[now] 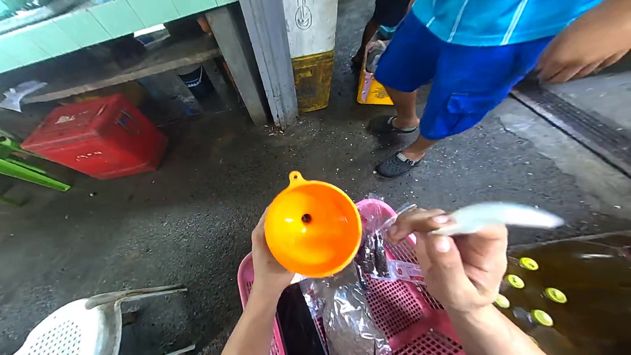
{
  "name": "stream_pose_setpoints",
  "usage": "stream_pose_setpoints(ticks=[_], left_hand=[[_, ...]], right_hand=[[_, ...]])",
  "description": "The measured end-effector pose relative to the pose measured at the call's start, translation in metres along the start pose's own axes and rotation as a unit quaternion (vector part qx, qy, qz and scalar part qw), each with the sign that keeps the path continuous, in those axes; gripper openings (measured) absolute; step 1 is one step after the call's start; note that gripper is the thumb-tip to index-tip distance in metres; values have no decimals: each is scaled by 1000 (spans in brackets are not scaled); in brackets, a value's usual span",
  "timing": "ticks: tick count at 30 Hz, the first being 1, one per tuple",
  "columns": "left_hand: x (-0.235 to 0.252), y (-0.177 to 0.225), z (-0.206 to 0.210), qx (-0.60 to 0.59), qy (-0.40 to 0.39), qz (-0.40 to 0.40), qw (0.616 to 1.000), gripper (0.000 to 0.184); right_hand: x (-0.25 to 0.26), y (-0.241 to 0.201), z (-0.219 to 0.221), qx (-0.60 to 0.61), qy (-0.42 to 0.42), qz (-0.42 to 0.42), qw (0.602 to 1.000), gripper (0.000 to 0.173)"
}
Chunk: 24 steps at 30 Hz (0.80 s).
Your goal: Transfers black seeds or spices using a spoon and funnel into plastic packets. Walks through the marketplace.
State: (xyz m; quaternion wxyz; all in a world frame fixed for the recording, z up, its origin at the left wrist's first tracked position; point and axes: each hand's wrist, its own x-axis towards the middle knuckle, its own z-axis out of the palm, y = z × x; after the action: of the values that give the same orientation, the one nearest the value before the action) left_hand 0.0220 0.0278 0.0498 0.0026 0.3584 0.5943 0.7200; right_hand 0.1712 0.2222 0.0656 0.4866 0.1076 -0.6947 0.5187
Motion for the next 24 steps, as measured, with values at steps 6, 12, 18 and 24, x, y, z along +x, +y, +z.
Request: stream_pose_setpoints(ticks=[6, 12, 18, 24], left_hand=[[14, 19, 8, 75, 9, -47, 996, 24], [16, 27, 4, 58, 17, -61, 996, 43], [20, 28, 1, 34, 29, -93, 995, 50], [35, 32, -11, 71, 22, -100, 992, 37]], right_hand=[[-3, -4, -1, -112, -35, 19, 993, 23], [3, -2, 3, -104, -56, 11, 993, 24], [0, 4, 0, -73, -63, 26, 995, 27], [-2, 12, -17, -107, -82, 49, 990, 27]])
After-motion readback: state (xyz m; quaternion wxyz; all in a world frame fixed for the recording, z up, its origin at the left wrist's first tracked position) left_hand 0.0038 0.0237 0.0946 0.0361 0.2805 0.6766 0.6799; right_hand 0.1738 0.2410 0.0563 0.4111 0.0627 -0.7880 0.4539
